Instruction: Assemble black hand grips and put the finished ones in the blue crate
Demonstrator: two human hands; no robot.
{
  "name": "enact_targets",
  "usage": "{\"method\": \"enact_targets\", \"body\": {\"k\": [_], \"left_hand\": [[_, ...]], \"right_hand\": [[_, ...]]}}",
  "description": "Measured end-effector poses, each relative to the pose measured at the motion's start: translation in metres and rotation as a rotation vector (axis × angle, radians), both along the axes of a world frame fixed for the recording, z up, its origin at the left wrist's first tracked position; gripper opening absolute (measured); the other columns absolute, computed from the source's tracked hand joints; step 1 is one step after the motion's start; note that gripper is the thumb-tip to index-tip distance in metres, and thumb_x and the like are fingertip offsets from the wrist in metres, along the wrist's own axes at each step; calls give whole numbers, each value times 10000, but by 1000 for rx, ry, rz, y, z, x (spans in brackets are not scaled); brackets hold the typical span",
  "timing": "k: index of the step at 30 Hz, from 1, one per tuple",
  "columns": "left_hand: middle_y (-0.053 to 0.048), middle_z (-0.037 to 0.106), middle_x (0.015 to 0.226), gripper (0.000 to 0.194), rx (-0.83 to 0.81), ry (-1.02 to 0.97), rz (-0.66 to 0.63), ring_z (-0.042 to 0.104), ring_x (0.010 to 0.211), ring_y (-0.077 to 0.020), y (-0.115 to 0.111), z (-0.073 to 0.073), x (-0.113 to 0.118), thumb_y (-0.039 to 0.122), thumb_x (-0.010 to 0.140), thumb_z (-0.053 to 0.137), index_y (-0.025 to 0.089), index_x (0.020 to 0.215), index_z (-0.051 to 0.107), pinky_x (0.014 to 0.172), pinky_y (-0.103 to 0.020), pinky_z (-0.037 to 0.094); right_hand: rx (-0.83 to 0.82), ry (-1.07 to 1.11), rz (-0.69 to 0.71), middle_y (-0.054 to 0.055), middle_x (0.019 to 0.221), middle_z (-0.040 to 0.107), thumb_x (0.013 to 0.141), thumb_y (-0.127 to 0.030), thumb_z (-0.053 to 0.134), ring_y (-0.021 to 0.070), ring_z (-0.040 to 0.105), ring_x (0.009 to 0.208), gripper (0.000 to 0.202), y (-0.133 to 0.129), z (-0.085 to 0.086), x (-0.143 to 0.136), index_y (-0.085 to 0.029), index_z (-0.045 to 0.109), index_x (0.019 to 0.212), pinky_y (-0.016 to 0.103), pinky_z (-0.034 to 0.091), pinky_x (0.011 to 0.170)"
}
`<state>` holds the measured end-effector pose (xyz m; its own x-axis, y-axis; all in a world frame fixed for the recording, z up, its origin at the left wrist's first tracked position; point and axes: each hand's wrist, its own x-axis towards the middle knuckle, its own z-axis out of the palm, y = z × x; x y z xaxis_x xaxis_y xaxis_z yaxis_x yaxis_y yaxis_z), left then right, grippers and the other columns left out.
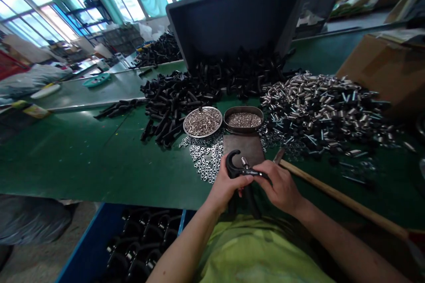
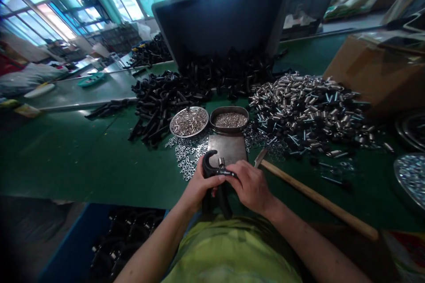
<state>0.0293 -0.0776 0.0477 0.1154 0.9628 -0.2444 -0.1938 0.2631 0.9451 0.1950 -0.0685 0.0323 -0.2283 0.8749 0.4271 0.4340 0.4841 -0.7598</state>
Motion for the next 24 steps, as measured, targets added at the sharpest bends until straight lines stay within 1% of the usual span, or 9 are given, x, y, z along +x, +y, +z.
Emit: {"method": "enact_targets", "body": {"k": [2,4,5,7,9,10,13,15,24], "left_hand": [[-20,615,985,772,117,98,41,611,782,-144,5,0,-3,198,585,788,269,1259,417,714,-247,500],[-37,600,1100,834,205,179,31,596,945,-184,11,1,-8,170,577,792,277,1308,406,876,-293,460],[-39,602,1106,841,225,207,1,594,965,-198,14,2,-10,172,583,788,277,1323,403,908,-313,446],[-37,613,1091,819,240,256,-80,599,970,-217,18,1,-12,181,593,781,277,1324,425,924,-338,438],[-37,607,1112,790,244,299,-110,592,1008,-231,20,-4,-12,187,599,776,278,1311,444,938,-347,432],[-37,599,1128,785,241,309,-98,584,1029,-232,21,-7,-12,189,606,770,276,1311,436,946,-350,429],[-37,567,1181,797,218,300,-9,561,1072,-221,20,-18,-10,192,626,751,264,1324,373,967,-359,420],[-42,540,1214,804,220,312,26,543,1096,-219,20,-23,-11,201,622,753,255,1318,353,983,-367,410],[-45,527,1185,796,271,363,43,553,1063,-210,24,-23,-15,248,597,780,246,1268,351,962,-375,430]], "right_hand": [[-316,58,-13,13,624,595,895,-507,397,174,582,570,334,6,-5,0,-210,548,900,288,451,534],[-654,126,90,-18,549,535,889,-600,308,149,518,467,468,15,-7,-1,-194,539,896,254,396,434],[-764,148,173,-14,570,541,874,-629,307,144,520,484,504,21,-6,-2,-184,543,890,246,396,434],[-840,162,318,20,708,600,841,-638,391,154,570,629,507,33,-4,-6,-165,569,880,250,440,528],[-807,143,365,35,809,623,830,-582,468,169,580,758,446,42,-1,-13,-155,588,868,261,451,635],[-772,117,339,33,804,620,835,-553,478,172,574,769,413,45,0,-17,-155,587,854,265,443,655],[-596,-31,133,14,720,571,858,-476,452,168,544,717,320,48,1,-29,-180,527,763,272,409,632],[-495,-138,46,3,676,529,870,-433,428,163,522,676,288,46,2,-34,-203,456,698,274,384,607],[-342,-291,65,12,709,525,896,-325,390,168,531,688,213,45,17,-36,-227,380,707,279,351,606]]}}
